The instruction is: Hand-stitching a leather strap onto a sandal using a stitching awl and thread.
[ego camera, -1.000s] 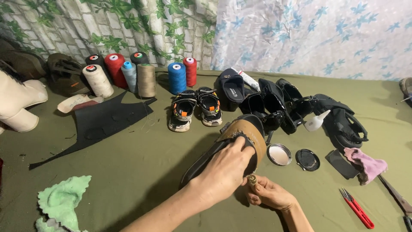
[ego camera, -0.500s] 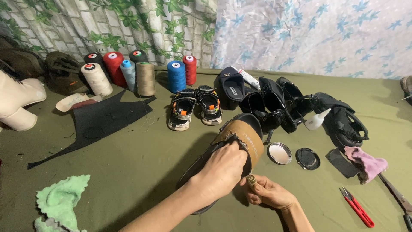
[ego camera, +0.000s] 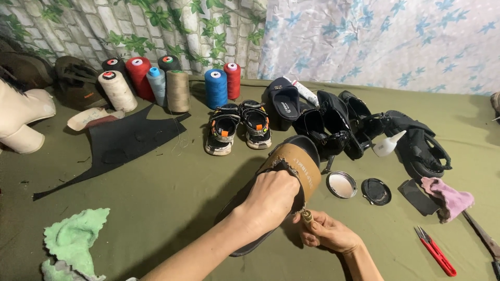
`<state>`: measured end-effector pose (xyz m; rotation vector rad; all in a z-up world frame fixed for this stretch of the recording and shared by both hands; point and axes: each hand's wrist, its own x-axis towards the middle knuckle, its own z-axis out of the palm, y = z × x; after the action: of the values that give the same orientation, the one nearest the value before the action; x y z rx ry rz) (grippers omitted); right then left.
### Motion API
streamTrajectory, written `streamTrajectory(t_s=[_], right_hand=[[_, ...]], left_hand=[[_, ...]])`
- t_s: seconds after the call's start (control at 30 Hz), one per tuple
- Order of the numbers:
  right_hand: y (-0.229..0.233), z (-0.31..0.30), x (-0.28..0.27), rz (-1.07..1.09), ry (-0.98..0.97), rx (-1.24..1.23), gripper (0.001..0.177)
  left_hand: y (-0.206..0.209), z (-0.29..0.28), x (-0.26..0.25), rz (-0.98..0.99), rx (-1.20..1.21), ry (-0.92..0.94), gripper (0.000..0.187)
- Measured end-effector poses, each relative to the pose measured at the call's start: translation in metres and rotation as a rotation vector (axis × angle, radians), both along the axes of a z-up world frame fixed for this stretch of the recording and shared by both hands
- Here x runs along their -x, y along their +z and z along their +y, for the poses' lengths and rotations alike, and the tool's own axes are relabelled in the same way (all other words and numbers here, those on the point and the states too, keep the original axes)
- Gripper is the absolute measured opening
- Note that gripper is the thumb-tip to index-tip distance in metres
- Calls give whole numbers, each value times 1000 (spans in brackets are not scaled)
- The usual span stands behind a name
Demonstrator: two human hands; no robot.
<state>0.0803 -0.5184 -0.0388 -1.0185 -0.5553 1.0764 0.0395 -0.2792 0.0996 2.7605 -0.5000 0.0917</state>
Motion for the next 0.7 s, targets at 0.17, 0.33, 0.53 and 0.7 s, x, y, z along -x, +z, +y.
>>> streamTrajectory(t_s=[0.17,0.33,0.53,0.7], right_hand=[[8,5,4,21,-20,0,35],[15,11,7,33,-49,15,41],[37,18,12,69,-51,120,42],[39,22,13,118,-49,143,37]], left_hand=[[-2,3,-5,-41,-34,12,24],[-3,22,-9,25,-17,65,15],[-44,50,-20,60,65,120,24],[-57,59,-19,221,186,238,46]])
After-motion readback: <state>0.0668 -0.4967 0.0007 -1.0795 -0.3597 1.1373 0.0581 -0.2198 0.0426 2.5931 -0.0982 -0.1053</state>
